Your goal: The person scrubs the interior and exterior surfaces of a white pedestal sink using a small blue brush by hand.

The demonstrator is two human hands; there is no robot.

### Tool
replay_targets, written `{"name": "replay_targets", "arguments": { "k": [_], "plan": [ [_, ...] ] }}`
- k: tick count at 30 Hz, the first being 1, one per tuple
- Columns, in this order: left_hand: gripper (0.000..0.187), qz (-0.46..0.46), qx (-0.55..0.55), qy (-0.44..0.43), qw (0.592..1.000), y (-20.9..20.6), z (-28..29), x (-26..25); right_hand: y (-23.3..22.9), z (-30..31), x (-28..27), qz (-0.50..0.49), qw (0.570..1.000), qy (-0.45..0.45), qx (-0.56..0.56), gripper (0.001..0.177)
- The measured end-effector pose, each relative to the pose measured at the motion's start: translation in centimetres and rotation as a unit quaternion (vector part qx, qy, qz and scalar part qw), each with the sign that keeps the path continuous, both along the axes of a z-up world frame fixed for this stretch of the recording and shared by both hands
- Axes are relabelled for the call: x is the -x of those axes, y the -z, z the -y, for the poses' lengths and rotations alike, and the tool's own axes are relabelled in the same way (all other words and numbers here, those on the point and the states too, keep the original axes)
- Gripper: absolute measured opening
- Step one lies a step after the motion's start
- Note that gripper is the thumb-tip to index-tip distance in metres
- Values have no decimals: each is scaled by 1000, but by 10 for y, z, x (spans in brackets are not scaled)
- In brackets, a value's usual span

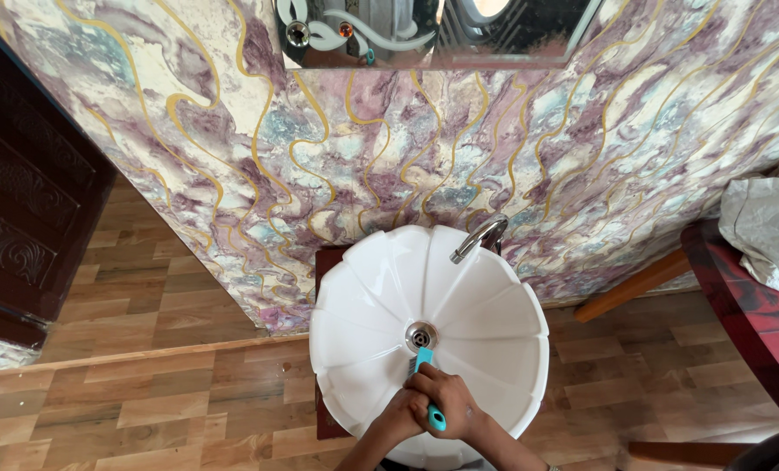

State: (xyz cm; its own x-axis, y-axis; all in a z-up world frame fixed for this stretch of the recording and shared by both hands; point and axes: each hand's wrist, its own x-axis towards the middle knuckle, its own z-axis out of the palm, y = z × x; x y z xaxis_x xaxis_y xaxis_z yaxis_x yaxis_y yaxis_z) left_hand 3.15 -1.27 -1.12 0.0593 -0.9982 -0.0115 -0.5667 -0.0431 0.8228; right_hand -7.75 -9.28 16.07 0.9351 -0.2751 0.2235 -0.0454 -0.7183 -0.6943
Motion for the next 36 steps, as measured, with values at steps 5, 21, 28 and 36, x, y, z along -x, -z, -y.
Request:
{"name": "replay_targets", "arguments": {
  "k": [5, 21, 28, 36],
  "plan": [
    [23, 9, 13, 12, 1000, 2, -2, -1, 1, -6, 0, -1, 1000, 15, -4, 30],
    [21, 44, 1, 43, 998, 12, -1, -2, 4, -13, 2, 7, 999, 50, 0, 32],
    [21, 65, 8, 49, 997, 13, 5, 2, 8, -9, 7, 9, 999, 49, 5, 32],
    [19, 54, -34, 34, 997, 27, 35, -5, 4, 11, -2, 1, 998, 57, -10, 30]
  ]
}}
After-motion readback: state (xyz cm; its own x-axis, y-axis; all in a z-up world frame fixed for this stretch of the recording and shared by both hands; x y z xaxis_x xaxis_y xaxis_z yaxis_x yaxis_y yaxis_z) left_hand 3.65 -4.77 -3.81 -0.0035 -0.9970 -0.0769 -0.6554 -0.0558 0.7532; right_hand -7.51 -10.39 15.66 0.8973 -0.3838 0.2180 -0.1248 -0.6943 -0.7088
